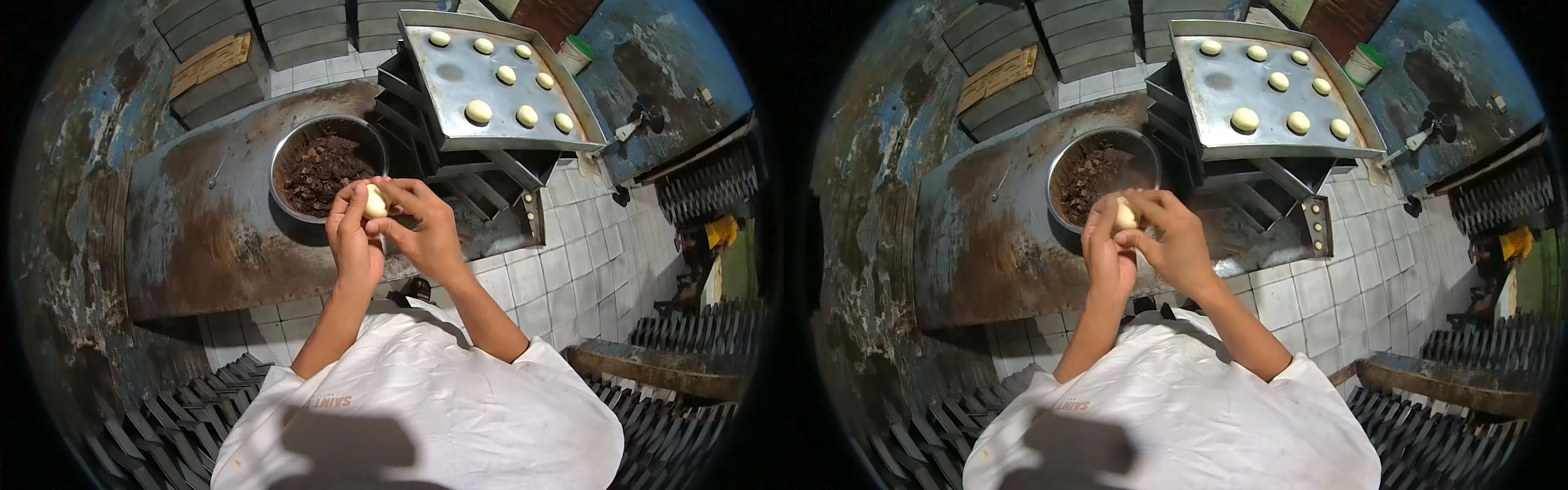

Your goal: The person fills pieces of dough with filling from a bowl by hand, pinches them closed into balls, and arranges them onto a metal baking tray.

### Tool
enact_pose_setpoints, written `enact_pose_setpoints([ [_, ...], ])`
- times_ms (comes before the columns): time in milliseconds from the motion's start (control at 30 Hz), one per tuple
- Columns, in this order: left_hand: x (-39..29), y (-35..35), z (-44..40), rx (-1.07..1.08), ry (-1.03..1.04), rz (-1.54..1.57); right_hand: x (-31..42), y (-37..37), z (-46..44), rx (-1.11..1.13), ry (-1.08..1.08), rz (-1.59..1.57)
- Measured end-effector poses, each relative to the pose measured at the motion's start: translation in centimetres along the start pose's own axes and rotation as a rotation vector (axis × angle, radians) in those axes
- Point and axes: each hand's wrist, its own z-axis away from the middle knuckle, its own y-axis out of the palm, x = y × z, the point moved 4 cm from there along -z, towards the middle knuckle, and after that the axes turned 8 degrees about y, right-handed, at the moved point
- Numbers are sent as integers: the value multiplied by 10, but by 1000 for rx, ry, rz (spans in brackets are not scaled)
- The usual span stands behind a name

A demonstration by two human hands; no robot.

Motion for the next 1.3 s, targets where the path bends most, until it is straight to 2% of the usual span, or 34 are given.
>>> enact_pose_setpoints([
  [33,-2,-2,0,7,-11,0,-1,6,5,-34,-53,92],
  [100,-9,0,-2,122,66,-69,-6,9,9,-32,-12,165],
  [200,-17,1,0,247,92,-99,12,6,2,-232,-243,226],
  [233,-20,2,1,310,73,-99,18,6,2,-240,-240,230],
  [267,-23,5,2,426,78,-87,14,7,-1,-128,21,-58],
  [300,-26,5,0,433,76,-84,7,11,-2,-10,279,-347],
  [367,-38,13,0,574,116,-148,3,10,0,14,247,-303],
  [400,-39,14,2,451,60,-110,3,8,0,-33,209,-213],
  [433,-41,12,2,452,59,-108,5,7,0,-79,170,-122],
  [500,-37,-10,2,246,-169,-222,9,10,3,-107,179,-157],
  [533,-33,-24,0,165,-214,-256,12,13,4,-76,154,-61],
  [600,-29,-44,-6,132,-201,-252,16,23,9,-20,25,116],
  [633,-32,-48,-6,99,-188,-247,10,28,12,-20,26,113],
  [700,-33,-48,-5,114,-180,-232,5,36,19,-45,-103,347],
  [767,-40,-36,-1,151,-135,-221,9,35,18,-84,-94,354],
  [833,-43,-27,-1,202,-78,-222,20,28,12,-236,-268,363],
  [900,-42,-23,-1,253,-24,-227,23,24,6,-245,-160,228],
  [967,-37,-18,-4,374,89,-220,3,24,-3,-25,299,-334],
  [1000,-33,-18,-5,365,73,-205,-4,21,-3,29,369,-328],
  [1033,-29,-14,-5,368,72,-205,-9,19,-3,25,368,-329],
  [1100,-21,-10,-6,260,129,-242,-10,14,-2,-98,193,-138],
  [1133,-16,-10,-8,258,128,-244,-10,18,-1,-149,165,-178],
  [1233,3,-13,-21,146,68,-335,-10,13,-1,-121,124,3],
  [1300,15,-16,-29,51,-41,-333,-8,3,-4,-42,165,-44],
])
